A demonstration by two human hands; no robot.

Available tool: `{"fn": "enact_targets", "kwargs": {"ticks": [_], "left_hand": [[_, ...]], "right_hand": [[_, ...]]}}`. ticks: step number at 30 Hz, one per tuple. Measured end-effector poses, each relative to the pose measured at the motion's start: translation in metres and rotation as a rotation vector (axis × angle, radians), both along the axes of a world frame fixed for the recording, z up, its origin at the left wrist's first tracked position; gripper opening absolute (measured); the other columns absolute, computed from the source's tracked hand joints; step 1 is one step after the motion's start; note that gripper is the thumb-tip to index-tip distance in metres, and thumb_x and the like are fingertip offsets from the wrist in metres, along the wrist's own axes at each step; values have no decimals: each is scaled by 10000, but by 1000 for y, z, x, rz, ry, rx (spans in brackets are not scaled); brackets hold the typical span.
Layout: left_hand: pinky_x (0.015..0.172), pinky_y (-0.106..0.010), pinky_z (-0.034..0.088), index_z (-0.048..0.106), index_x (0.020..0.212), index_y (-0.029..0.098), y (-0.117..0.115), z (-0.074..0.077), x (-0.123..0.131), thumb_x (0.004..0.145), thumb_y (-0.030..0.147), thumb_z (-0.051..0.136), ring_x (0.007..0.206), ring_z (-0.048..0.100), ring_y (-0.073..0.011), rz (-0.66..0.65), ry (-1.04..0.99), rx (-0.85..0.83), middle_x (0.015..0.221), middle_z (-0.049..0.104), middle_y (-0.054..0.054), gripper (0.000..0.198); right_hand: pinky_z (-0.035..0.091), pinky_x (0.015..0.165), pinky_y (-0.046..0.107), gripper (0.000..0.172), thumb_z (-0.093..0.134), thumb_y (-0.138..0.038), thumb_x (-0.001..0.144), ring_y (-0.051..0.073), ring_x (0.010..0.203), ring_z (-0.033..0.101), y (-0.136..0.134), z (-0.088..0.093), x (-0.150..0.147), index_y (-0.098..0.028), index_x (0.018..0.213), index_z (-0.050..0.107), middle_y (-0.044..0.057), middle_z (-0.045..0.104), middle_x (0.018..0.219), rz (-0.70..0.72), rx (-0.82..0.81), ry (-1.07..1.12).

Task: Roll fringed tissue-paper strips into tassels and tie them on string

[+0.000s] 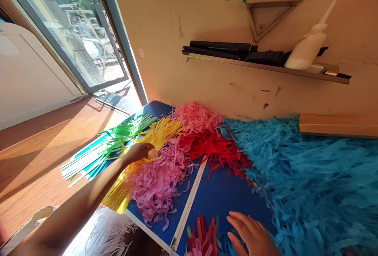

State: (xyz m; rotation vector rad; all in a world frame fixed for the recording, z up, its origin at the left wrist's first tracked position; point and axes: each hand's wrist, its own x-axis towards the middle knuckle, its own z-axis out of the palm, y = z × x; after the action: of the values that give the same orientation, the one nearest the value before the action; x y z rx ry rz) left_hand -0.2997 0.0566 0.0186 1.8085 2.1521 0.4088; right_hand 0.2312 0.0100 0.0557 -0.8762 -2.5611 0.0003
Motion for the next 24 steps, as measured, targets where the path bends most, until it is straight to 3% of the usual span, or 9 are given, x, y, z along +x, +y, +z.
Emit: {"fn": "enact_targets", "kwargs": {"ticks": [5, 9, 12, 17, 20, 24], "left_hand": [[832, -386, 529, 653, 975, 160, 23, 0, 9, 908, 399, 619, 884, 635, -177, 61, 43, -10, 957, 670, -43, 251], [854, -409, 527, 635, 1025, 147, 42, 1, 14, 909, 396, 618, 940, 630, -195, 122, 4, -14, 1035, 656, -59, 275], [828, -383, 534, 647, 969, 148, 48, 2, 10, 909, 382, 623, 909, 633, -182, 145, -92, -54, 1009, 662, -50, 243], [660, -290, 509, 647, 831, 133, 43, 10, -14, 870, 403, 664, 682, 601, -130, 224, -361, -77, 773, 642, 6, 274], [605, -257, 470, 638, 786, 137, 34, 17, -25, 848, 398, 682, 613, 565, -109, 268, -539, -48, 693, 613, 25, 272], [632, -271, 505, 626, 833, 136, 25, 23, -28, 912, 397, 613, 640, 593, -112, 318, -717, -25, 734, 628, 16, 273]], "right_hand": [[590, 720, 227, 315, 423, -394, 1003, 163, 852, 738, -1, 14, -38, -257, 1070, 698, 21, 763, 1002, 127, 59, -11], [583, 718, 227, 301, 426, -362, 1003, 160, 828, 737, -1, 15, -52, -249, 1044, 701, 26, 766, 975, 155, 50, -16], [579, 756, 237, 273, 453, -349, 991, 168, 860, 734, -2, 10, -51, -250, 1059, 698, 31, 763, 1003, 160, 4, -52], [567, 805, 269, 251, 501, -331, 965, 193, 928, 717, -1, 13, -55, -248, 1105, 692, 52, 750, 1050, 152, -179, -68], [532, 899, 310, 242, 522, -305, 948, 212, 1017, 681, 12, 25, -88, -243, 1103, 698, 71, 729, 1100, 171, -420, -31], [457, 988, 331, 250, 577, -240, 894, 219, 1100, 620, 51, 33, -179, -202, 1112, 693, 88, 694, 1155, 285, -664, 138]]}}
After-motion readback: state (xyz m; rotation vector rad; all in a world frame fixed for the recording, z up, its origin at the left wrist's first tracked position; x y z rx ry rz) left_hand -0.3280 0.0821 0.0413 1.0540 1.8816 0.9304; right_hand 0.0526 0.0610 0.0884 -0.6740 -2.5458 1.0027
